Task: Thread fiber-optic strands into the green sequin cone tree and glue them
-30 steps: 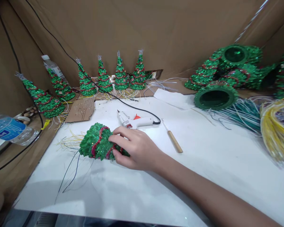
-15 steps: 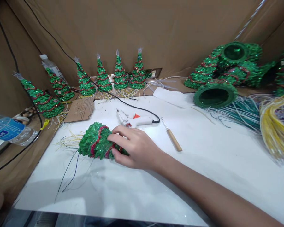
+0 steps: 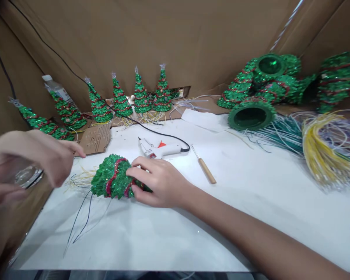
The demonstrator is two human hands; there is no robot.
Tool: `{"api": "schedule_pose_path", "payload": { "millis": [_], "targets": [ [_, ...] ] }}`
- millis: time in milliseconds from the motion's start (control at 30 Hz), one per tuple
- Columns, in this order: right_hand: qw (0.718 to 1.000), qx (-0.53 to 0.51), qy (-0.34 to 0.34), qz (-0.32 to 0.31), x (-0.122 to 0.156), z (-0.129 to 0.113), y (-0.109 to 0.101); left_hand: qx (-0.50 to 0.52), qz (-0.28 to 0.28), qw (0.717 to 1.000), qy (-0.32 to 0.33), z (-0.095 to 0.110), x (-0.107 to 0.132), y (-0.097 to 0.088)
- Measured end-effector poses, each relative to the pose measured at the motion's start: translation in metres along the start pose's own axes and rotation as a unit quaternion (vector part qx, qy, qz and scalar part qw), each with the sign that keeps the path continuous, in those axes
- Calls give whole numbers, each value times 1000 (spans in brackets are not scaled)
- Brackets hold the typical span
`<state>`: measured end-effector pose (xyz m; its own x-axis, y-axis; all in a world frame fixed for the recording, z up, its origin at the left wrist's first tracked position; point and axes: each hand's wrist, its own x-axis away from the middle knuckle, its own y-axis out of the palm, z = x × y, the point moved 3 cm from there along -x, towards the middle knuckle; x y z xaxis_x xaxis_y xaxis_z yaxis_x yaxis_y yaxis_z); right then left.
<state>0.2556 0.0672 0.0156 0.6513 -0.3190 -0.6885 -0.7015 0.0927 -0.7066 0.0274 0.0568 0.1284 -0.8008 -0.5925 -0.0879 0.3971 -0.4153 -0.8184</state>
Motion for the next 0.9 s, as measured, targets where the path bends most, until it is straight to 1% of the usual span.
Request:
{"api": "schedule_pose_path", "payload": {
  "millis": [33, 100, 133, 233, 300, 600, 733, 900],
  "targets": [
    [1000, 0, 2, -1, 0, 0, 0, 15, -39, 999, -17, -5, -5, 0],
    [1000, 0, 6, -3, 0, 1, 0, 31, -88, 994, -52, -20, -14, 0],
    [1000, 0, 8, -4, 0, 1, 1, 34, -107, 990, -79, -29, -18, 2],
    [1000, -3, 11, -7, 0, 1, 2, 50, -123, 983, -129, -54, -23, 7],
    [1000, -5, 12, -8, 0, 2, 2, 71, -127, 979, -142, -64, -24, 12],
    [1000, -4, 13, -10, 1, 2, 3, 203, -168, 957, -119, -77, -30, 34],
    [1000, -3, 13, -9, 1, 2, 2, 236, -168, 951, -113, -82, -30, 39],
    [1000, -2, 13, -5, 1, 2, 2, 249, -173, 945, -121, -84, -30, 41]
  ]
}}
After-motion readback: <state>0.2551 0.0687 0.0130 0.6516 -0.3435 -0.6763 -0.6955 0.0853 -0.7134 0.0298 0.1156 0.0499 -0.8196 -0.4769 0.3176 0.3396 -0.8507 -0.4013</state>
